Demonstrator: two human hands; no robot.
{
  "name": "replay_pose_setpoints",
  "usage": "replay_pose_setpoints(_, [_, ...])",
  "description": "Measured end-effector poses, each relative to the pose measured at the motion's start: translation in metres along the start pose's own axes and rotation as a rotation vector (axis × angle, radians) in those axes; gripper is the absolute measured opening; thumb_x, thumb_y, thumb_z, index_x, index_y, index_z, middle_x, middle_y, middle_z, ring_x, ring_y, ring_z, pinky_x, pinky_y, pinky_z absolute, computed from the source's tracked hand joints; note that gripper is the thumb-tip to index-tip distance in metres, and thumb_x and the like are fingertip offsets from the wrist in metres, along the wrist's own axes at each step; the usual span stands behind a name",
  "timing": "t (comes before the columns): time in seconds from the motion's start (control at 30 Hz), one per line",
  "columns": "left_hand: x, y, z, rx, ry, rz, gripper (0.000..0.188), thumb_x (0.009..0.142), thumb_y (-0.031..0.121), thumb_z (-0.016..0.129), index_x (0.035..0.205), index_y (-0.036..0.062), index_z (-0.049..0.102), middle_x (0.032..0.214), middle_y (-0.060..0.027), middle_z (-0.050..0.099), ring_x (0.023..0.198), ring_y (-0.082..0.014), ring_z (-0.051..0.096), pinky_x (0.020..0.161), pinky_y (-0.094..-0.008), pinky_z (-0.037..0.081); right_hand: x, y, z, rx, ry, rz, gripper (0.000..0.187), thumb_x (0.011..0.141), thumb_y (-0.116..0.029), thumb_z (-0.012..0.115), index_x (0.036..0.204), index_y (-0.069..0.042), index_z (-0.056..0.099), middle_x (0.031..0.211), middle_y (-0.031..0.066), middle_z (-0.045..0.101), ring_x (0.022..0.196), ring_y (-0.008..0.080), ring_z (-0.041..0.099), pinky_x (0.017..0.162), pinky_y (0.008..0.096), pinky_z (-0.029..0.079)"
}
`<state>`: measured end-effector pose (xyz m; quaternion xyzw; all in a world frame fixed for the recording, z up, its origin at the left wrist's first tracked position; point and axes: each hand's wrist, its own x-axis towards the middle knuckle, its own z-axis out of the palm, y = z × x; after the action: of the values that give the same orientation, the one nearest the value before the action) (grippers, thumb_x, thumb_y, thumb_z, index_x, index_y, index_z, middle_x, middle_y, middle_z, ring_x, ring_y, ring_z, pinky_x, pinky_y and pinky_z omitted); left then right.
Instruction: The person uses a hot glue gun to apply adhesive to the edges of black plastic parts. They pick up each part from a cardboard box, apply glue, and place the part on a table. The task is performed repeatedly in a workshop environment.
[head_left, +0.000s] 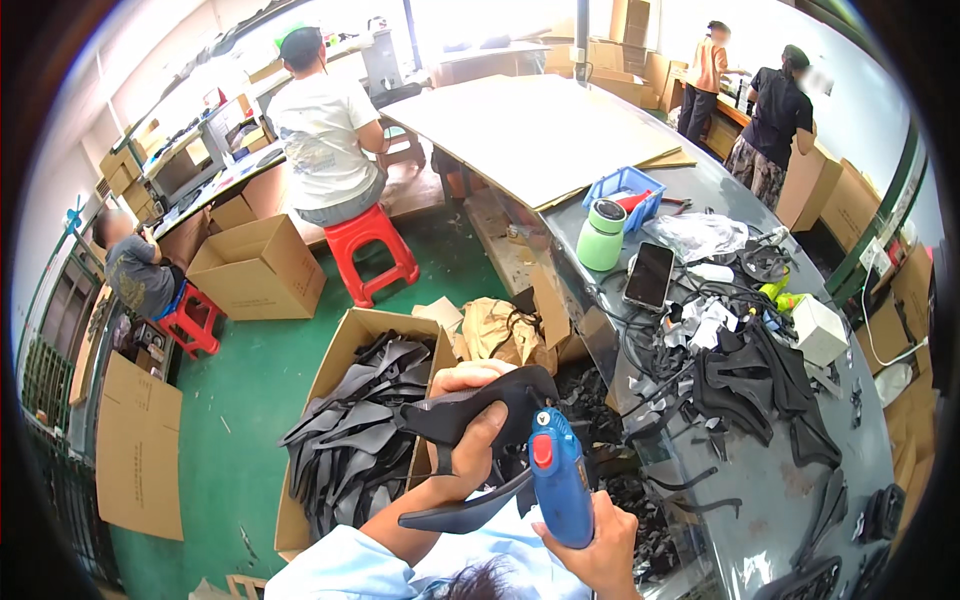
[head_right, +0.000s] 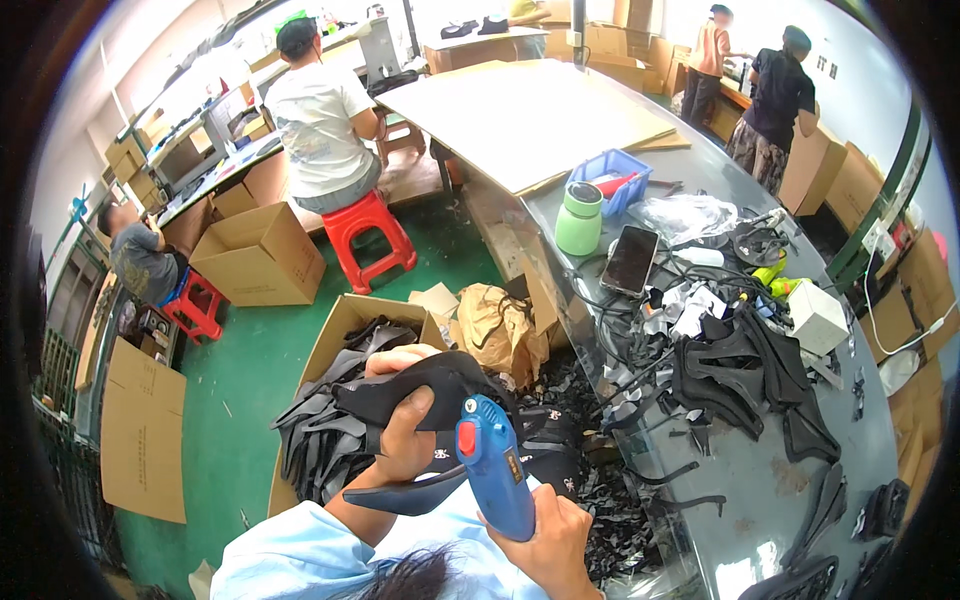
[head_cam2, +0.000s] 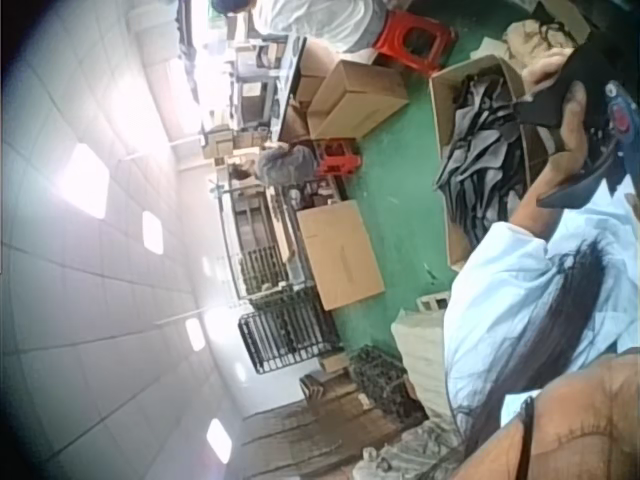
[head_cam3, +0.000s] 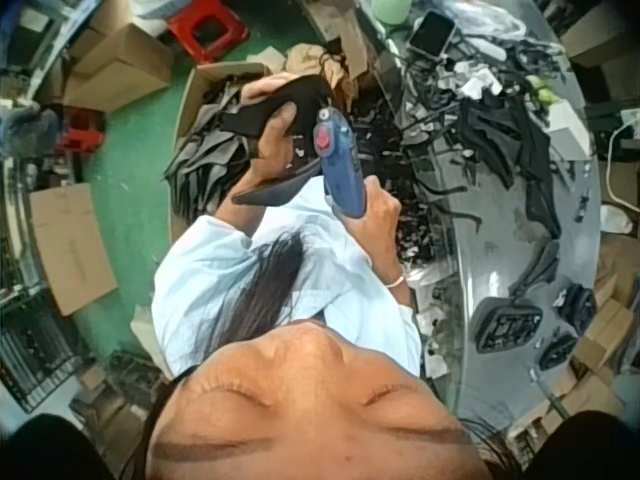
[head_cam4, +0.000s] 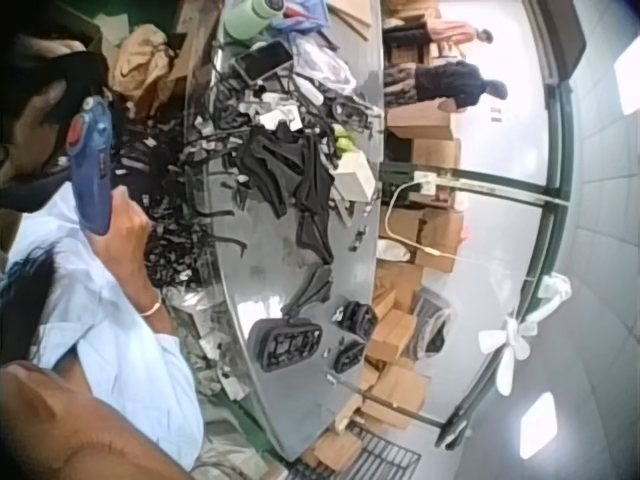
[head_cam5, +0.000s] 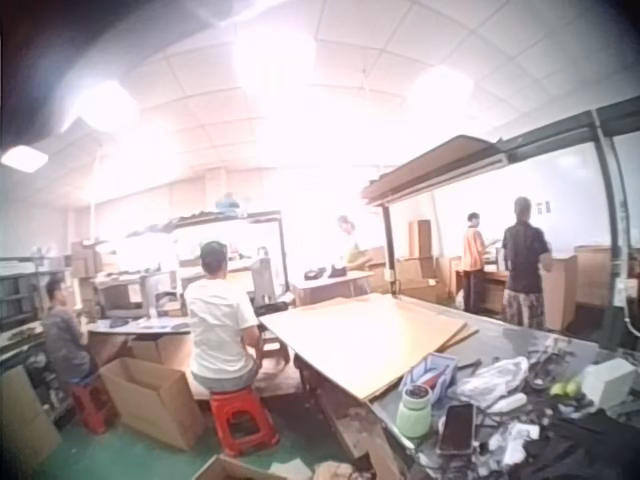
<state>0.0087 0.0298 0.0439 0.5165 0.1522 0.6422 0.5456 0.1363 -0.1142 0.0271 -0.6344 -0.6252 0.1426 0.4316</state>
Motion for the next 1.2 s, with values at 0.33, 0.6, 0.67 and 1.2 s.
replay_pose_setpoints(0.33, [0.012, 0.037, -0.004, 0.196, -0.109, -0.483, 0.031, 0.076, 0.005, 0.055, 0.105, -0.0001, 0.048, 0.102, -0.0131, 0.058, 0.092, -0.0169, 0.057, 0.083, -0.031, 0.046, -0.004, 0.004, -0.002, -0.232, 0.057, -0.023, 0.036, 0.058, -0.019, 0.078, 0.069, -0.006, 0.046, 0.054, 0.008, 0.048, 0.047, 0.0285, 0.051, 0.048, 0.0379, 0.039])
replay_pose_setpoints(0.6, [0.026, 0.045, -0.008, 0.437, -0.423, -0.441, 0.034, 0.077, -0.002, 0.055, 0.109, 0.004, 0.049, 0.099, -0.0063, 0.057, 0.094, -0.0138, 0.055, 0.085, -0.0272, 0.043, -0.003, 0.005, -0.006, -0.24, 0.045, -0.105, 0.037, 0.057, -0.02, 0.079, 0.068, -0.005, 0.047, 0.054, 0.0074, 0.048, 0.047, 0.0278, 0.051, 0.048, 0.0371, 0.039])
replay_pose_setpoints(0.67, [0.029, 0.044, -0.011, 0.515, -0.545, -0.405, 0.032, 0.078, -0.001, 0.055, 0.108, 0.0053, 0.048, 0.097, -0.0073, 0.059, 0.094, -0.0152, 0.057, 0.085, -0.0286, 0.044, -0.004, 0.001, -0.008, -0.173, 0.009, -0.07, 0.037, 0.057, -0.021, 0.079, 0.069, -0.005, 0.048, 0.054, 0.0076, 0.049, 0.047, 0.0282, 0.051, 0.047, 0.0377, 0.039])
replay_pose_setpoints(1.2, [0.027, 0.03, -0.013, 0.451, -1.161, -0.761, 0.05, 0.082, 0.011, 0.06, 0.125, 0.0083, 0.035, 0.097, -0.0139, 0.059, 0.086, -0.023, 0.058, 0.076, -0.0355, 0.045, 0.014, -0.001, -0.018, 0.119, 0.179, 0.049, 0.04, 0.062, -0.023, 0.083, 0.078, -0.004, 0.051, 0.061, 0.01, 0.056, 0.053, 0.0261, 0.058, 0.049, 0.0348, 0.045])
